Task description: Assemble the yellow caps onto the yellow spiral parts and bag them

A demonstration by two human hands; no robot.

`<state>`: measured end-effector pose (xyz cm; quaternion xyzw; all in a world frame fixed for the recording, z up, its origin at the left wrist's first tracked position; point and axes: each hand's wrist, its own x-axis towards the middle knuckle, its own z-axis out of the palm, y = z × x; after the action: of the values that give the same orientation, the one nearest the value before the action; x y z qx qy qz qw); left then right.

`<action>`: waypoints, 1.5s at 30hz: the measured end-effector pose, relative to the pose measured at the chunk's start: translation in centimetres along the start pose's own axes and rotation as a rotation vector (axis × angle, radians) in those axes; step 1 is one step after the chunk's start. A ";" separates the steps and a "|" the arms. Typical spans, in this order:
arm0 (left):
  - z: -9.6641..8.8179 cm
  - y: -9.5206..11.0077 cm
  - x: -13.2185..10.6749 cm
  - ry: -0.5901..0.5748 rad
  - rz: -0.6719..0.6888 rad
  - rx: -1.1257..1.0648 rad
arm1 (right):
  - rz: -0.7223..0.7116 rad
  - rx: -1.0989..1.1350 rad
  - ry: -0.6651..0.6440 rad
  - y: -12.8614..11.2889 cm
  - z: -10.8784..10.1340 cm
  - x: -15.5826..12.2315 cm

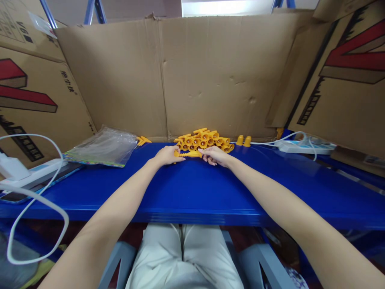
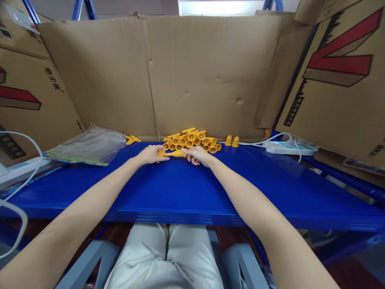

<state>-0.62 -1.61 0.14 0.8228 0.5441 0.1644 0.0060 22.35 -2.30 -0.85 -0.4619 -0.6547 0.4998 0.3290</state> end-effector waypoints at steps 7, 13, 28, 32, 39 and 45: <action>-0.1 0.3 -0.1 0.044 0.006 0.091 | 0.074 0.092 0.057 0.1 0.3 0.6; -0.1 0.6 -0.2 0.047 0.004 0.095 | 0.112 0.156 0.081 0.2 0.4 0.7; -0.1 0.4 -0.3 0.083 0.028 0.024 | 0.216 0.463 -0.042 -1.2 0.9 -0.2; -0.2 0.4 -0.5 0.178 0.130 -0.144 | 0.168 0.516 0.097 -2.5 1.1 -0.7; -0.1 0.0 -0.3 0.244 0.114 -0.205 | -0.058 0.546 0.433 -6.2 -1.6 -1.0; 0.4 -0.5 0.1 0.103 0.098 -0.109 | -0.384 0.114 0.761 -5.1 -3.8 3.4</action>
<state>-0.89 -1.27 -0.35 0.8373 0.4929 0.2360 0.0145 23.14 1.84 5.02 -0.4643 -0.5318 0.2590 0.6592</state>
